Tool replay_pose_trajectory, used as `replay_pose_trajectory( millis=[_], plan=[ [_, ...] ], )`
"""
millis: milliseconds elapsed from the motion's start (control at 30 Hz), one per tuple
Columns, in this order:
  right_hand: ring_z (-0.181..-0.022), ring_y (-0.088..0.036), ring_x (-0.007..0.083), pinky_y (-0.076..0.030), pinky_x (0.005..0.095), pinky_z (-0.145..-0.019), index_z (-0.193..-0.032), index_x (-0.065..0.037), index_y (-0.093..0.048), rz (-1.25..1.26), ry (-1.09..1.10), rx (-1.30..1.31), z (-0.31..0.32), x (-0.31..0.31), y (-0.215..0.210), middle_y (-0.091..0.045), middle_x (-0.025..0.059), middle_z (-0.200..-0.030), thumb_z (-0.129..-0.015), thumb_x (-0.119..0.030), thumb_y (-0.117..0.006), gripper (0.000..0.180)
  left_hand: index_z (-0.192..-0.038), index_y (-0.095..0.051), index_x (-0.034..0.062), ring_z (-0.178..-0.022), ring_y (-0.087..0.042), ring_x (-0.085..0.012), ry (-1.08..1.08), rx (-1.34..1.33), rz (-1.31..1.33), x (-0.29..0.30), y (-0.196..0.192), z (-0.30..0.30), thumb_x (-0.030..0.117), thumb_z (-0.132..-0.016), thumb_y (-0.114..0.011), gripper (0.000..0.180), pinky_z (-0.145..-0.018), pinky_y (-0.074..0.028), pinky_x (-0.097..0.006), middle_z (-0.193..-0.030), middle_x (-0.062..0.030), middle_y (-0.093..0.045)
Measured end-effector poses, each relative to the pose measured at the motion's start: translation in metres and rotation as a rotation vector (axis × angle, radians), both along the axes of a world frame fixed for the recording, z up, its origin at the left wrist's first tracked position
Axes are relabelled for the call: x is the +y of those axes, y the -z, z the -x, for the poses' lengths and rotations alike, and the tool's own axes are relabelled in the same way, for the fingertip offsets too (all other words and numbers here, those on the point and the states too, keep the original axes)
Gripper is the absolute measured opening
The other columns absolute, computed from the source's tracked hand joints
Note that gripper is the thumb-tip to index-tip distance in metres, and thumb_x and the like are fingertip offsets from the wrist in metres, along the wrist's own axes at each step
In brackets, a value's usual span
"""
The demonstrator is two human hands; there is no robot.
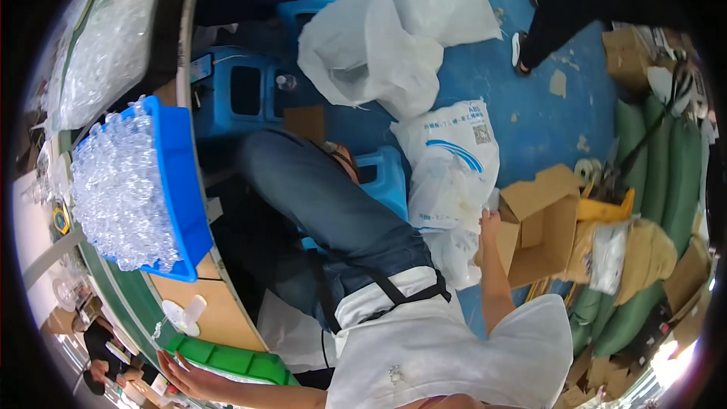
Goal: Assembling decorative lighting fixtures by gluing plastic crystals onto circular base plates.
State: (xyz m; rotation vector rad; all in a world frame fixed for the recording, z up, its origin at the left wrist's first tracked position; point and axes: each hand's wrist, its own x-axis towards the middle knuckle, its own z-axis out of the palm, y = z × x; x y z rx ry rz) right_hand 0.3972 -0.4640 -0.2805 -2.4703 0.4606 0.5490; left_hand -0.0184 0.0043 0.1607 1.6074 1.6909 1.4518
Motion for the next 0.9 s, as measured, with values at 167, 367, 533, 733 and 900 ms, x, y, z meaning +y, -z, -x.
replay_pose_trajectory(
  millis=[167, 367, 533, 733, 900],
  plan=[
    [-0.073, -0.065, 0.0309, -0.05, 0.0429, -0.067, -0.105, -0.001, -0.057, 0.211, -0.323, 0.092, 0.021, -0.017, 0.051, -0.066, 0.0176, -0.083, -0.085, -0.033, -0.063, 0.039, -0.128, -0.046, -0.0054, -0.127, -0.043, -0.0286, 0.101, 0.01, 0.001, -0.017, 0.019, 0.009, 0.019, -0.096, -0.045, 0.04, -0.107, -0.031, -0.042, -0.134, -0.0151, -0.047],
    [-0.089, -0.062, 0.0366, -0.047, 0.0475, -0.076, -0.109, -0.004, -0.053, 0.402, -0.254, -0.315, -0.004, 0.017, 0.106, -0.064, 0.0195, -0.097, -0.085, -0.035, -0.062, 0.041, -0.13, -0.044, -0.0041, -0.129, -0.04, -0.0287, 0.092, 0.003, 0.006, -0.049, 0.041, 0.003, 0.018, -0.096, -0.044, 0.041, -0.107, -0.03, -0.043, -0.136, -0.0148, -0.045],
    [-0.099, -0.059, 0.0384, -0.046, 0.0494, -0.081, -0.108, -0.004, -0.054, 0.189, -0.355, 0.115, -0.022, 0.042, 0.17, -0.062, 0.0213, -0.106, -0.086, -0.037, -0.059, 0.04, -0.132, -0.043, -0.002, -0.128, -0.041, -0.0269, 0.083, -0.051, 0.041, -0.073, 0.044, 0.009, 0.016, -0.096, -0.043, 0.04, -0.106, -0.03, -0.043, -0.135, -0.0128, -0.047],
    [-0.104, -0.058, 0.0408, -0.045, 0.0441, -0.092, -0.12, 0.003, -0.052, 0.306, -0.259, 0.152, -0.079, -0.038, 0.271, -0.059, 0.0275, -0.112, -0.08, -0.059, -0.055, 0.074, -0.131, -0.044, -0.0024, -0.128, -0.042, -0.0266, 0.133, -0.176, 0.106, -0.067, 0.079, -0.021, 0.016, -0.096, -0.043, 0.039, -0.106, -0.031, -0.042, -0.135, -0.0136, -0.047],
    [-0.106, -0.057, 0.0403, -0.044, 0.0461, -0.093, -0.11, 0.023, -0.046, 0.184, -0.261, 0.273, -0.015, 0.027, 0.243, -0.057, 0.0338, -0.111, -0.089, -0.056, -0.047, 0.081, -0.129, -0.045, -0.0044, -0.125, -0.044, -0.0251, -0.024, 0.016, -0.04, -0.098, 0.013, 0.017, 0.015, -0.096, -0.043, 0.039, -0.105, -0.034, -0.042, -0.133, -0.014, -0.047]
  ],
)
